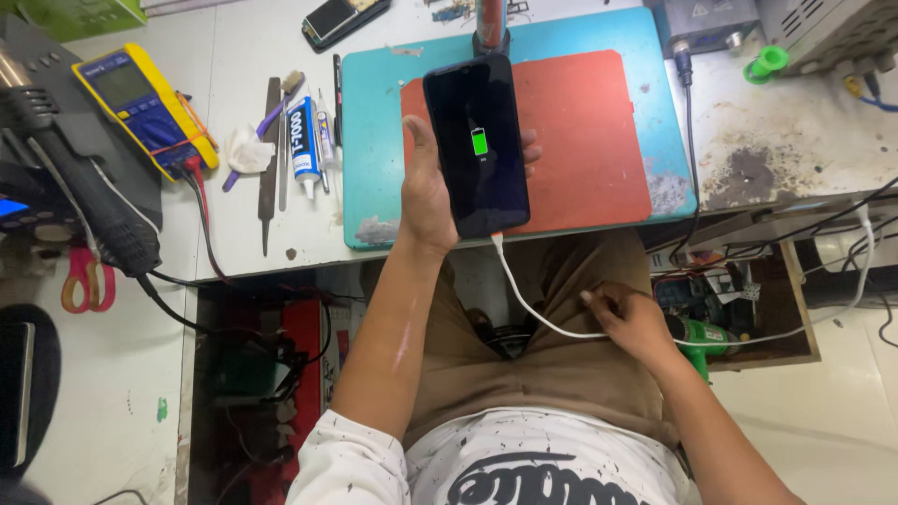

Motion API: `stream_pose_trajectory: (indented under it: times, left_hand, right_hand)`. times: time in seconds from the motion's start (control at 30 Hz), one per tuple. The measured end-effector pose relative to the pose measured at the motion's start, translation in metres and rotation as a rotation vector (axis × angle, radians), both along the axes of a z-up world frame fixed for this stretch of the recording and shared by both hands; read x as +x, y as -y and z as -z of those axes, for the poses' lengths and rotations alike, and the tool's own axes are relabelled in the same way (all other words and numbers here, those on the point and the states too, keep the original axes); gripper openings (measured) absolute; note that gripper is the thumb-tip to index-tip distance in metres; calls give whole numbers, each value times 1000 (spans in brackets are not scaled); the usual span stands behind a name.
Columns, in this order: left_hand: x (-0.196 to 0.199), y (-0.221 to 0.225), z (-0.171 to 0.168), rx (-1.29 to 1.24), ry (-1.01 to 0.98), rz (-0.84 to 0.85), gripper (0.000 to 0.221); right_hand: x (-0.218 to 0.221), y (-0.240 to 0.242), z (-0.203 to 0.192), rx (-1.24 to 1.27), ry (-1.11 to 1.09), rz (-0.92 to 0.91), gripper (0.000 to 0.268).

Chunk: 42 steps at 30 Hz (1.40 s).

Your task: The person plugs a charging cable into a smartphone, then uses a heat gun to warm the back of the device. They use a metal prying tool to separate the back cover from the phone's body, eventually removing it to expose the internal components.

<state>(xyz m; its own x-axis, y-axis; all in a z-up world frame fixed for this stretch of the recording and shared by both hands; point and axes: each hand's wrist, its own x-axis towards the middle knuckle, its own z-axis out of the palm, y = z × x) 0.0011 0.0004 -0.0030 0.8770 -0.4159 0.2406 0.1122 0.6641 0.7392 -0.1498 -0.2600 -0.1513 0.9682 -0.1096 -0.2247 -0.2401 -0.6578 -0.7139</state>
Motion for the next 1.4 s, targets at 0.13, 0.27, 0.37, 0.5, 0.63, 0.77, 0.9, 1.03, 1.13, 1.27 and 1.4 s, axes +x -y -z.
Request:
stream_pose_trajectory:
  times: [0.13,0.27,0.37,0.5,0.63,0.77,0.9,1.03,1.13,1.27,1.4]
  left_hand:
    - [1,0,2,-61,6,26,89]
    - [1,0,4,-58,-31,30,91]
    - [2,0,-1,-25,12,5,91]
    - [-1,-2,-2,-29,-51,29,94]
    - [-3,-4,-8,-30,-17,-8,88]
    - [-4,0,-11,25,-19,-48,87]
    - [-11,1,-18,130,66,-124,85]
    - [-13,3,-22,-4,36,-18,83]
    - [-16,2,-22,-8,5,-5,85]
    - [-17,2,-24,2,0,-46,83]
    - [-16,1,-21,-45,33,-10,81]
  right_hand:
    - [2,3,2,10,23,4,31]
    - [1,3,2,7,66,-31,32]
    - [2,1,-1,26,2,14,30]
    - [-2,1,0,-66,-37,-26,34]
    - [4,-3,2,15,-10,-24,37]
    - [-10,-22,-3,366,214,-111,37]
    - [-23,-53,-30,295,395,-370,29]
    - [-31,-56,-51,223,461,-459,28]
    - [-26,-57,-46,207,508,-466,20]
    - [-27,-52,-38,207,559,-403,20]
    - [-26,-52,-33,204,505,-401,18]
